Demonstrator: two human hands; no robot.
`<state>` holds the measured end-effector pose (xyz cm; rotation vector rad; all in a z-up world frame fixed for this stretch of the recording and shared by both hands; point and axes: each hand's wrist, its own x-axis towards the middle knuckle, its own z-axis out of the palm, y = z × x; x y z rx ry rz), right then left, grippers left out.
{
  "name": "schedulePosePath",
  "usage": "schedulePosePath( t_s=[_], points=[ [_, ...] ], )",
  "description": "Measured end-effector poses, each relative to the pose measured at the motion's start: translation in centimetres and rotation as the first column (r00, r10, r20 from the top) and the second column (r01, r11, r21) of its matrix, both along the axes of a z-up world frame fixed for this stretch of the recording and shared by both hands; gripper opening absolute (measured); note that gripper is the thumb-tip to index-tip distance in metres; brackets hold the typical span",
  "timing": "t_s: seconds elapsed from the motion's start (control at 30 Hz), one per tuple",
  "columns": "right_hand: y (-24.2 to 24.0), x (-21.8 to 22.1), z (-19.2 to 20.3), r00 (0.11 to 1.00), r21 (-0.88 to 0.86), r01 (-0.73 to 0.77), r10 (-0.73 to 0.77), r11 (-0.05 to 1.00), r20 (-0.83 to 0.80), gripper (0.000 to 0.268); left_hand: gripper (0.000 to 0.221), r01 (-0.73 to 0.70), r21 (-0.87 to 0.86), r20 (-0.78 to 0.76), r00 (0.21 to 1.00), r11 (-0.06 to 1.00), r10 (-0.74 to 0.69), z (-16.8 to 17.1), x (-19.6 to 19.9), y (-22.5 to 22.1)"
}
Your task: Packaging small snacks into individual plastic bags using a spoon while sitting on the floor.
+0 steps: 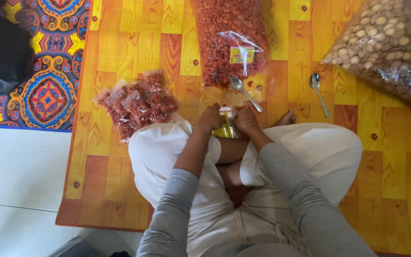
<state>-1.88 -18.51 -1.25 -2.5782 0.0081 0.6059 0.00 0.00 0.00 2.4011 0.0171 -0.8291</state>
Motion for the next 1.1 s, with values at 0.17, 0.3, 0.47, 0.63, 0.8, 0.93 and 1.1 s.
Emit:
schedulePosePath(
  t_s=[0.17, 0.3, 0.47, 0.63, 0.8, 0.93, 1.1],
  points=[
    [-0.6, -0.5, 1.2, 0.995, -0.052, -0.097, 0.097, 0.994, -0.001, 0.03, 0.055, 0.023, 0.011, 0.078, 0.997, 1.0, -0.024, 1.6, -1.2, 0.4],
    [-2.1, 0.0, 7.8, 0.997, -0.178, -0.065, 0.056, 0.982, -0.055, 0.033, 0.048, 0.004, -0.142, 0.3, 0.953, 0.99, 0.039, 9.0, -3.3, 0.2],
    [-5.4, -1.9, 16.7, 0.975, 0.292, -0.113, 0.049, 0.95, 0.217, 0.018, 0.076, -0.14, -0.613, 0.112, 0.959, 0.778, 0.261, 17.1, -5.8, -0.8],
    [-7.0, -1.3, 17.8, 0.999, 0.581, -0.044, 0.031, 0.812, 0.032, 0.023, 0.039, -0.193, -0.876, -0.039, 0.942, 0.443, 0.333, 11.8, -4.7, -2.7],
    [-6.1, -0.3, 20.6, 0.978, 0.577, -0.21, 0.175, 0.789, 0.117, 0.057, 0.008, -0.006, -0.84, 0.135, 0.966, 0.543, 0.219, 11.7, -4.5, -2.2],
    [-5.5, 0.0, 17.9, 0.965, 0.485, -0.245, 0.166, 0.839, 0.202, 0.015, 0.008, 0.043, -0.804, 0.154, 0.978, 0.593, 0.138, 14.1, -4.5, -2.8],
    [-5.9, -0.2, 17.5, 0.957, 0.433, -0.194, 0.073, 0.88, 0.28, 0.01, 0.019, -0.273, -0.893, -0.176, 0.943, 0.358, 0.283, 12.4, -3.6, -1.9]
  ],
)
